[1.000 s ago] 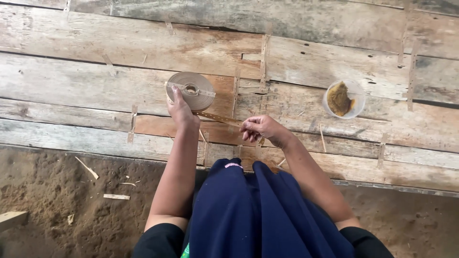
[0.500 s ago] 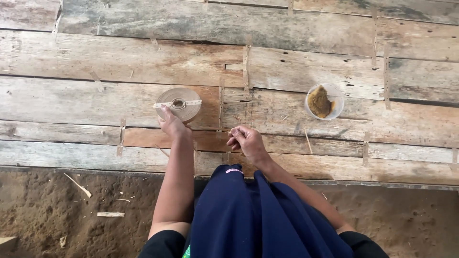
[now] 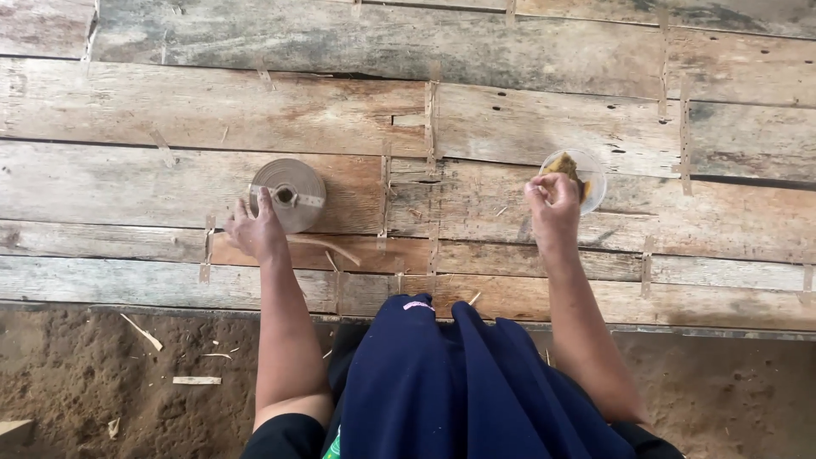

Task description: Applying adhesive to thin wooden strips and fitting them into gaps on a wooden floor, then trimming with a utility knife.

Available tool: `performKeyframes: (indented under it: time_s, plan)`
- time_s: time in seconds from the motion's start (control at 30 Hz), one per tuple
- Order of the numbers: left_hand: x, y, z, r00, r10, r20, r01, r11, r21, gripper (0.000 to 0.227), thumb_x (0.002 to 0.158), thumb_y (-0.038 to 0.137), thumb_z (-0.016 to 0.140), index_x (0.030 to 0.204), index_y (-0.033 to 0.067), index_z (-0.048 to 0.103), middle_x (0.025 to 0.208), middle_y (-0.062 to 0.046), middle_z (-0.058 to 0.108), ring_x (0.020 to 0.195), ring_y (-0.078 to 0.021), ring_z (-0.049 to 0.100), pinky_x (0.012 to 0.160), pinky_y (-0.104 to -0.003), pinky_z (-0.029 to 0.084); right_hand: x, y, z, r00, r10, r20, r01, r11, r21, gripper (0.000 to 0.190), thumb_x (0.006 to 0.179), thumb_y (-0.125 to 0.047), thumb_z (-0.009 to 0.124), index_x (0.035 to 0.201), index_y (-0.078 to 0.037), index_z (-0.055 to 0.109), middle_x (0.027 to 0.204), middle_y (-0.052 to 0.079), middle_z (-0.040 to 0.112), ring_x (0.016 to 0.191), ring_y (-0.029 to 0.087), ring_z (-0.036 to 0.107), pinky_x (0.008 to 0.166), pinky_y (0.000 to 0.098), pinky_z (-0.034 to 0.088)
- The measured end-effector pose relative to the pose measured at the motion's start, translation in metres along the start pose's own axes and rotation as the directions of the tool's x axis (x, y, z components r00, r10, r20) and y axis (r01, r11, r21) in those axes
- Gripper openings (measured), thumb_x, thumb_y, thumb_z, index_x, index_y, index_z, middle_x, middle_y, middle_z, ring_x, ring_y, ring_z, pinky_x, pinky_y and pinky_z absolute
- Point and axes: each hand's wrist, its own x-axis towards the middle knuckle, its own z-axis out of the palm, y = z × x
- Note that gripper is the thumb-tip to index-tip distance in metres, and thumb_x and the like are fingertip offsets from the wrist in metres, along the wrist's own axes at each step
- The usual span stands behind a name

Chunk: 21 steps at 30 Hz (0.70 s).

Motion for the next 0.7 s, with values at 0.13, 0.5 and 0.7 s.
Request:
performKeyframes:
  time_s: [0.13,0.5,0.7]
  plan:
    - [-0.023,0.045,0.003,0.997,0.080,0.006,-0.080,0.996,0.041,0.058,0.100,0.053,0.069,0.150,0.0254,0.057,0.154,-0.008,0.035,0.140,-0.0438,0.026,0.108,-0.071,0.030,0.021,0.026,-0.022,0.999,0.039,-0.024,-0.041,0.997,-0.070,0.005,0.104,-0.010,0.065,0.108,-0.006,0.063,0.111,0.012,0.052,0.105,0.027,0.062,0.090,0.0383,0.058]
    - [-0.153,0.207,0.145,0.481,0.745,0.462,-0.824,0.564,-0.051,0.065,0.106,0.041,0.055,0.165,0.0301,0.028,0.174,-0.011,0.002,0.156,-0.0468,-0.008,0.123,-0.067,0.008,0.048,0.082,-0.074,0.970,-0.055,-0.238,-0.055,0.901,-0.430,0.021,0.090,-0.017,0.074,0.107,-0.006,0.068,0.108,0.019,0.055,0.099,0.040,0.067,0.088,0.0444,0.057]
    - [-0.179,0.252,0.218,0.280,0.929,0.240,-0.943,0.314,-0.115,0.067,0.097,0.040,0.065,0.157,0.0198,0.045,0.170,-0.015,0.022,0.157,-0.0458,0.010,0.125,-0.062,0.012,0.046,0.057,-0.068,0.973,0.124,-0.193,-0.196,0.888,-0.416,0.027,0.097,-0.023,0.070,0.116,-0.006,0.064,0.112,0.017,0.055,0.103,0.039,0.065,0.091,0.0473,0.052]
